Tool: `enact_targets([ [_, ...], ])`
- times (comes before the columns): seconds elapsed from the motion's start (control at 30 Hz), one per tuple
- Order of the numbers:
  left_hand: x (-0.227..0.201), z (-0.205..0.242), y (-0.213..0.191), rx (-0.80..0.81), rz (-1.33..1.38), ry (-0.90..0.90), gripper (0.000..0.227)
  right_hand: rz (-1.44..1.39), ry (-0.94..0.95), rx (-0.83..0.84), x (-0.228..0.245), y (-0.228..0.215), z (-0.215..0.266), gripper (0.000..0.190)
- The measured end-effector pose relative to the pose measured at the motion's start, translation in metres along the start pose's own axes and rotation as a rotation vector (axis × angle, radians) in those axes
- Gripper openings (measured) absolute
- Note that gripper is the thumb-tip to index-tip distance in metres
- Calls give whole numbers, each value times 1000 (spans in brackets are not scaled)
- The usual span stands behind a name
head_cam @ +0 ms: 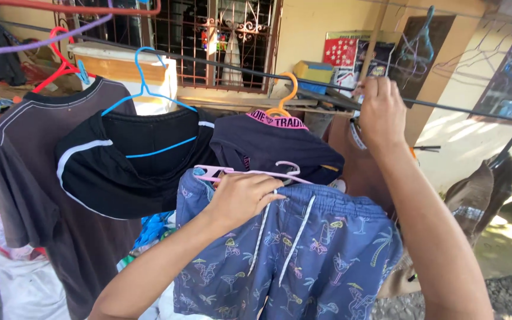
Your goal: Hanging laundry on a clothesline using plastic hangers
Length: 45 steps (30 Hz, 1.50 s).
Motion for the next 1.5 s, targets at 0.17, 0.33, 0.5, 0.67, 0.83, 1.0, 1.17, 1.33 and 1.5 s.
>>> enact_targets([
  [0.17,-10,-8,-14,16,-24,30,21,-424,79,227,-13,-6,-13,19],
  [0.33,2,0,-7,58,-24,-15,21,-595,84,181,-19,-57,-25,21],
  [0.5,11,6,-3,85,-51,-46,22,-945,191,662,23,-184,-41,15],
  [0.67,5,0,-1,120,-111,7,26,-1020,26,889,71,-183,-6,16],
  [0.83,2,12,12,143,-222,-14,23,-949,-42,978,103,-176,18,12],
  [1.0,2,31,10,78,-171,-59,22,-1082,55,1018,98,-178,19,30],
  [1.17,-8,25,-21,29,-87,-9,17,-971,232,1061,64,-139,49,46],
  [1.33,-30,31,-48,-180,-249,129,15,-912,472,1816,75,-120,116,51],
  [1.5,-35,54,-41,-183,-221,109,11,-1146,633,1465,63,-134,124,26],
])
Point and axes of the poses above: each hand's wrist, its own z-axis away from the middle knuckle, its own y-axis out of the palm, x = y × z, the point moved 7 cm from there along -z, towards the middle knuckle, and after that the axes turned 7 degrees about y, right-handed, at the moved point
